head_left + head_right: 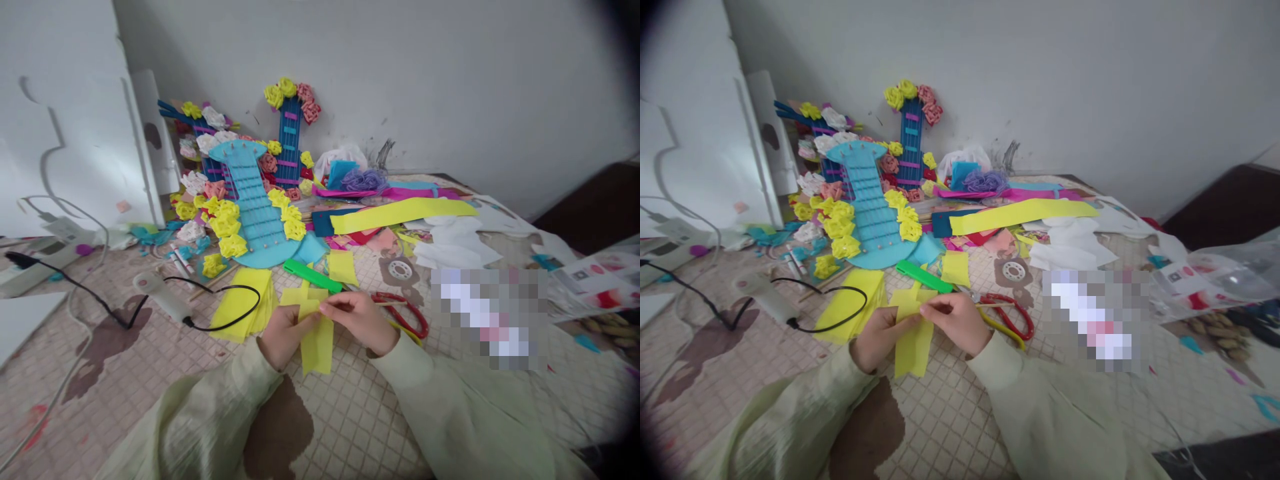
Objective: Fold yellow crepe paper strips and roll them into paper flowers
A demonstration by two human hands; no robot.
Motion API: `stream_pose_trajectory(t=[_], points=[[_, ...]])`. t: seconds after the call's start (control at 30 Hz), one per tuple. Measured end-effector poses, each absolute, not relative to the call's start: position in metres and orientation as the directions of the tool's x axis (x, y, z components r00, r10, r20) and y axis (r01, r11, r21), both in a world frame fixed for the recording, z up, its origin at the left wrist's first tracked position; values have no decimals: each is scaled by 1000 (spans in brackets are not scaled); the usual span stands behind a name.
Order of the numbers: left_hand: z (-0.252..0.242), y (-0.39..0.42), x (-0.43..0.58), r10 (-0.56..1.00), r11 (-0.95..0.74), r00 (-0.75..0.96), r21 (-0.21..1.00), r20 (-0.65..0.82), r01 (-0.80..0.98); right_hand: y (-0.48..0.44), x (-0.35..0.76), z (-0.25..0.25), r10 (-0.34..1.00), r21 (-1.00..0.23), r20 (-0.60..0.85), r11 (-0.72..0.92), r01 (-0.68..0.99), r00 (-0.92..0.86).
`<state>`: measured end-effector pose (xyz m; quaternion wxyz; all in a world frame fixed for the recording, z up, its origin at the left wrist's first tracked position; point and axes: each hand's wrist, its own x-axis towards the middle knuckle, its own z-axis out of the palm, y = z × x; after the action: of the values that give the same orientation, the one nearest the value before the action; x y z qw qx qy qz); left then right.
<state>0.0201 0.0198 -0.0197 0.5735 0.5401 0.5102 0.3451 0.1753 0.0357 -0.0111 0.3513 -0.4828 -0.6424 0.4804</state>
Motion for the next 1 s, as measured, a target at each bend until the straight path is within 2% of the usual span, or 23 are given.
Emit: stream_pose_trajectory(t=[0.13, 0.4, 0.6, 0.87, 1.0], points=[[-18, 19, 21, 941, 209, 235, 964, -245, 167, 37, 179, -11, 955, -935, -22, 85, 344, -295], [-16, 19, 21, 954, 185, 208, 969, -217, 161, 37, 181, -8, 945, -927, -10, 113, 357, -326], [-17, 18, 21, 945, 210, 216, 962, -246, 176, 38, 184, -8, 934, -925, -72, 69, 373, -351], [-18, 17, 25, 951, 180, 240, 980, -194, 81, 37, 181, -8, 940, -957, -11, 89, 277, -342], [-15, 19, 26, 978, 157, 149, 986, -148, -55, 39, 181, -12, 948, -981, -67, -6, 195, -311]])
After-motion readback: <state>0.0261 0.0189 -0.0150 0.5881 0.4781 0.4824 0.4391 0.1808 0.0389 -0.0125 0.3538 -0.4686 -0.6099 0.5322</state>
